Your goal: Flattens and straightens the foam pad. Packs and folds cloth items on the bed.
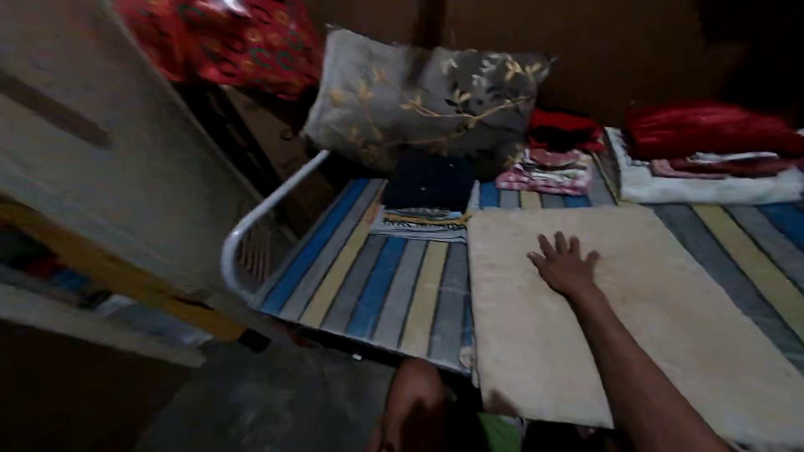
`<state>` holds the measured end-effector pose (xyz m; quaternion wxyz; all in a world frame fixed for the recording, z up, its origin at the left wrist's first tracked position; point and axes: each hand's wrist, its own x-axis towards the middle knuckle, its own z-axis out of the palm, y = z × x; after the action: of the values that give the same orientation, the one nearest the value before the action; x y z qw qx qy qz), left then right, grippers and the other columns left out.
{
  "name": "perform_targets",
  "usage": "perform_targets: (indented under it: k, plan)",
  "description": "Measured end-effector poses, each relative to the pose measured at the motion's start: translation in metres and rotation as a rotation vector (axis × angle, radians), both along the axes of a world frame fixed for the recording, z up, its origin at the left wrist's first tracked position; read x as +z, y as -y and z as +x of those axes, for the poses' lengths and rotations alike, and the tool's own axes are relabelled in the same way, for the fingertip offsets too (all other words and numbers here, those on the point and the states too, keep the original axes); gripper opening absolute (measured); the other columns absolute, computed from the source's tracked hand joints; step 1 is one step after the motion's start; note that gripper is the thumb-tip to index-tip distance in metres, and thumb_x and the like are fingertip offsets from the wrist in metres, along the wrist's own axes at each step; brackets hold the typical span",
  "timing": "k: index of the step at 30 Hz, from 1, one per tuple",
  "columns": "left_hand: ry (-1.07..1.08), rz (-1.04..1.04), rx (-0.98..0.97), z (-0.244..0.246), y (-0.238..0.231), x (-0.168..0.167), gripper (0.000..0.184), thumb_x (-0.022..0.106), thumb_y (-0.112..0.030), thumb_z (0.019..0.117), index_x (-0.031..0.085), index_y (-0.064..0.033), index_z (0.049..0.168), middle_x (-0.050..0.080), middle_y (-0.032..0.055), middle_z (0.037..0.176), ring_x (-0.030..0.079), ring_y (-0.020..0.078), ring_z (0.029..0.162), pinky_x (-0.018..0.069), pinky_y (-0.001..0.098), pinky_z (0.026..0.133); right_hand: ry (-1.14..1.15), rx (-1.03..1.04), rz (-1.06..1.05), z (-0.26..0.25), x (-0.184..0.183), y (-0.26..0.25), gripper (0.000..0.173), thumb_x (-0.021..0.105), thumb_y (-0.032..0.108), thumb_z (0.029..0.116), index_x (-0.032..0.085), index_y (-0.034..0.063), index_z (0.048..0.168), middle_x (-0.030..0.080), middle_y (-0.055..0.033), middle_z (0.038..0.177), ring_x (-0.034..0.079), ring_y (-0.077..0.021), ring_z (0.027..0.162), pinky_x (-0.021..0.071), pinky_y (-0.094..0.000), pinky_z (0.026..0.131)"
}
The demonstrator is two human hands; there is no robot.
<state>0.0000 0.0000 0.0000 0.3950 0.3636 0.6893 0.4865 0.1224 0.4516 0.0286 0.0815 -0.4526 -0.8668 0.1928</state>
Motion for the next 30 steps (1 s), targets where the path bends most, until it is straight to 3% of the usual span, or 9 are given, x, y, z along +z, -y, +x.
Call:
perform_targets:
  k: [2,4,7,11,13,15,17,24,30]
  plan:
    - [-0.187,0.107,0.061,0.006,-0.016,0.038,0.065,0.050,-0.031,0.1030,0.041,0.0174,0.145,0.045,0.0301,0.152,0.048,0.0259,0.142,0.0394,0.0383,0.117,0.023,0.028,-0.016,-0.013,0.004,0.012,0.077,0.037,0.059,0.1059,0.024,0.0102,0.164,0.010,-0.0307,0.168,0.000,-0.0570,0.153,-0.0028,-0.0811,0.114]
    - [-0.353,0.211,0.089,0.004,-0.055,0.060,0.049,0.057,-0.020,0.1015,0.054,0.0146,0.137,0.060,0.0254,0.138,0.061,0.0209,0.128,0.0493,0.0350,0.109,0.011,0.106,-0.037,-0.027,0.005,0.027,0.078,0.037,0.062,0.1049,0.025,0.0130,0.164,0.010,-0.0301,0.168,-0.001,-0.0573,0.153,-0.0037,-0.0810,0.114]
    - [-0.424,0.025,0.070,-0.016,-0.139,0.068,0.044,0.054,-0.017,0.1047,0.053,0.0033,0.143,0.069,0.0185,0.121,0.071,0.0233,0.104,0.0590,0.0399,0.092,-0.010,0.167,-0.103,-0.036,0.009,0.028,0.071,0.034,0.062,0.1053,0.031,0.0216,0.163,0.013,-0.0199,0.171,0.000,-0.0499,0.156,-0.0057,-0.0791,0.115]
    - [-0.394,-0.320,-0.117,-0.046,-0.240,0.079,0.049,0.041,-0.029,0.1123,0.044,-0.0003,0.152,0.064,0.0257,0.129,0.066,0.0336,0.112,0.0508,0.0500,0.101,-0.153,-0.246,0.003,0.033,0.001,-0.024,0.066,0.042,0.055,0.1057,0.040,0.0173,0.160,0.022,-0.0248,0.168,0.005,-0.0531,0.155,-0.0035,-0.0827,0.113]
    - [-0.182,-0.311,-0.044,-0.049,-0.270,0.068,0.040,0.037,-0.026,0.1135,0.055,0.0008,0.137,0.065,0.0146,0.104,0.066,0.0171,0.081,0.0575,0.0335,0.076,-0.158,-0.463,0.002,0.081,-0.008,-0.044,0.067,0.040,0.053,0.1070,0.035,0.0139,0.161,0.018,-0.0282,0.167,0.005,-0.0552,0.154,-0.0028,-0.0834,0.112]
    - [0.081,-0.258,0.092,-0.049,-0.289,0.057,0.034,0.038,-0.020,0.1128,0.057,0.0043,0.125,0.062,0.0104,0.086,0.063,0.0133,0.065,0.0570,0.0299,0.062,-0.124,-0.556,-0.023,0.107,-0.015,-0.049,0.066,0.036,0.053,0.1082,0.033,0.0140,0.162,0.016,-0.0258,0.169,0.005,-0.0511,0.156,-0.0011,-0.0808,0.114]
    - [0.171,-0.267,0.142,-0.050,-0.300,0.056,0.030,0.041,-0.018,0.1116,0.056,0.0028,0.128,0.063,0.0120,0.087,0.063,0.0155,0.064,0.0569,0.0317,0.059,-0.085,-0.564,-0.035,0.112,-0.016,-0.049,0.066,0.034,0.054,0.1084,0.032,0.0161,0.163,0.014,-0.0235,0.170,0.004,-0.0492,0.156,-0.0005,-0.0803,0.114]
    - [0.034,-0.294,0.087,-0.064,-0.333,0.050,0.029,0.051,-0.013,0.1065,0.058,0.0004,0.131,0.063,0.0135,0.095,0.060,0.0166,0.072,0.0537,0.0326,0.065,-0.038,-0.628,-0.068,0.118,-0.014,-0.034,0.068,0.031,0.054,0.1090,0.025,0.0161,0.165,0.010,-0.0228,0.171,0.002,-0.0523,0.155,0.0002,-0.0850,0.110]
    - [0.162,-0.253,0.067,-0.070,-0.339,0.048,0.020,0.055,-0.015,0.1054,0.060,0.0017,0.115,0.057,0.0047,0.076,0.055,0.0097,0.057,0.0507,0.0245,0.054,-0.007,-0.639,-0.052,0.121,-0.015,-0.037,0.068,0.032,0.053,0.1090,0.026,0.0128,0.164,0.013,-0.0258,0.169,0.003,-0.0558,0.154,0.0012,-0.0856,0.109]
